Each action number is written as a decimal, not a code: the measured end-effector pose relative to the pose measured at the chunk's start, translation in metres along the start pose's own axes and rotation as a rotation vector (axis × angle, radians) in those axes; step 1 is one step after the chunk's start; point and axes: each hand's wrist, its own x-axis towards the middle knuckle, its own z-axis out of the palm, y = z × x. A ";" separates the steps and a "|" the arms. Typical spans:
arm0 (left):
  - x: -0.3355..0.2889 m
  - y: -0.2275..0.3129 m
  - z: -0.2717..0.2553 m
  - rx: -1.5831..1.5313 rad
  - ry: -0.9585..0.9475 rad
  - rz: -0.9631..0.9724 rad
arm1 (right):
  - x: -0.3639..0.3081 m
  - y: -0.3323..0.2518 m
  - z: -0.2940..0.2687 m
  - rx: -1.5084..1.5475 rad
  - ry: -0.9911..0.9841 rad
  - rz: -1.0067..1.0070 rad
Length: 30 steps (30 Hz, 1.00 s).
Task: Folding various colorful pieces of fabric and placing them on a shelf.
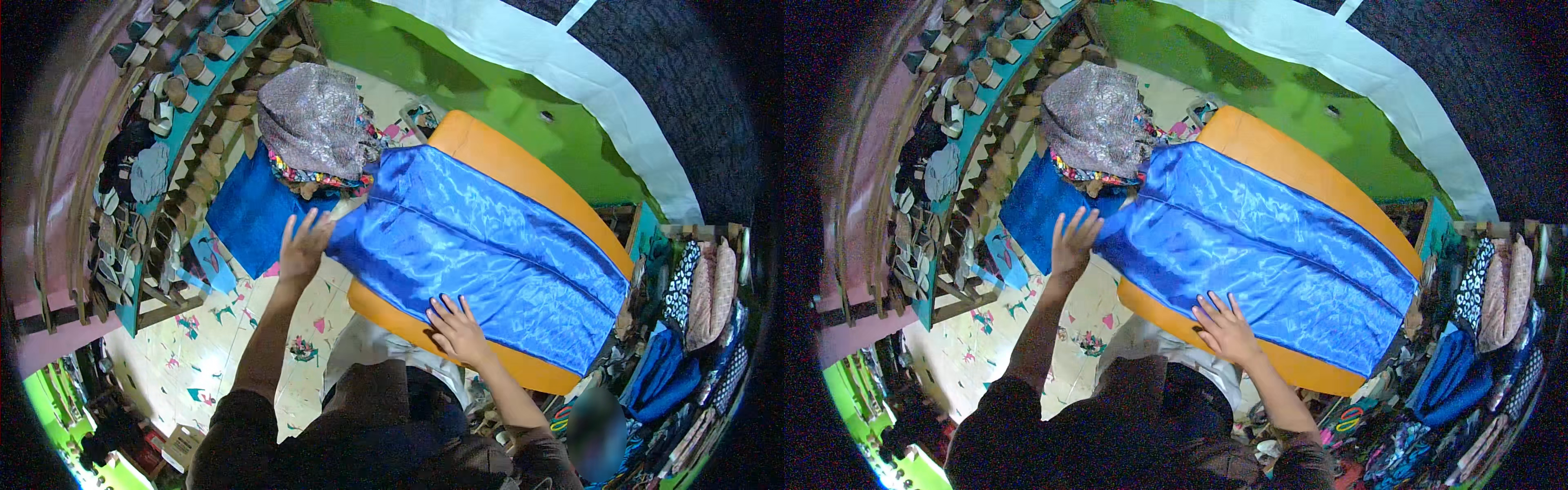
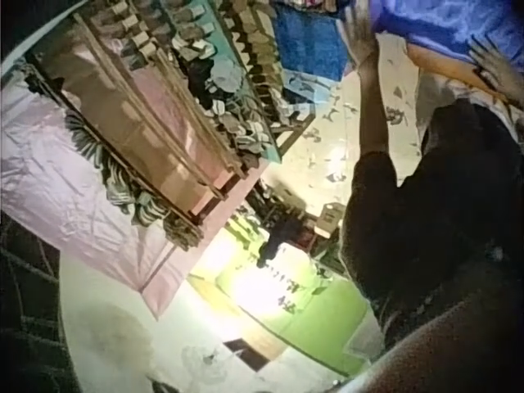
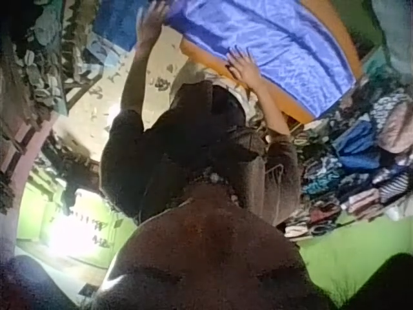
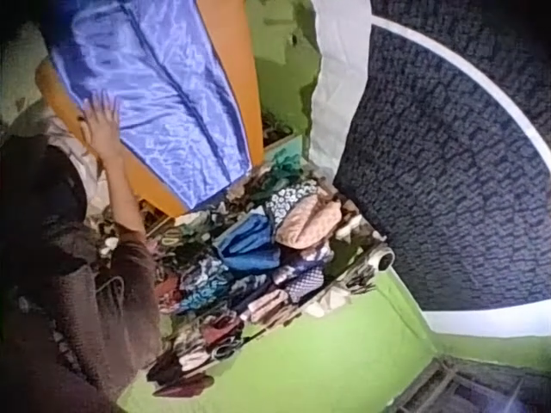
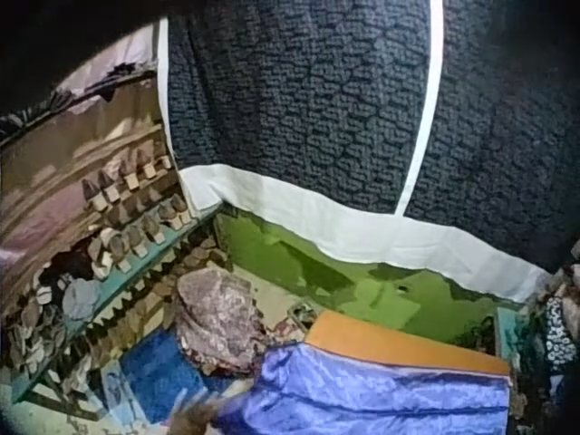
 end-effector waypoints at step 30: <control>0.159 0.242 -0.007 -0.530 -0.215 0.255 | -0.044 0.048 0.020 0.144 0.931 0.477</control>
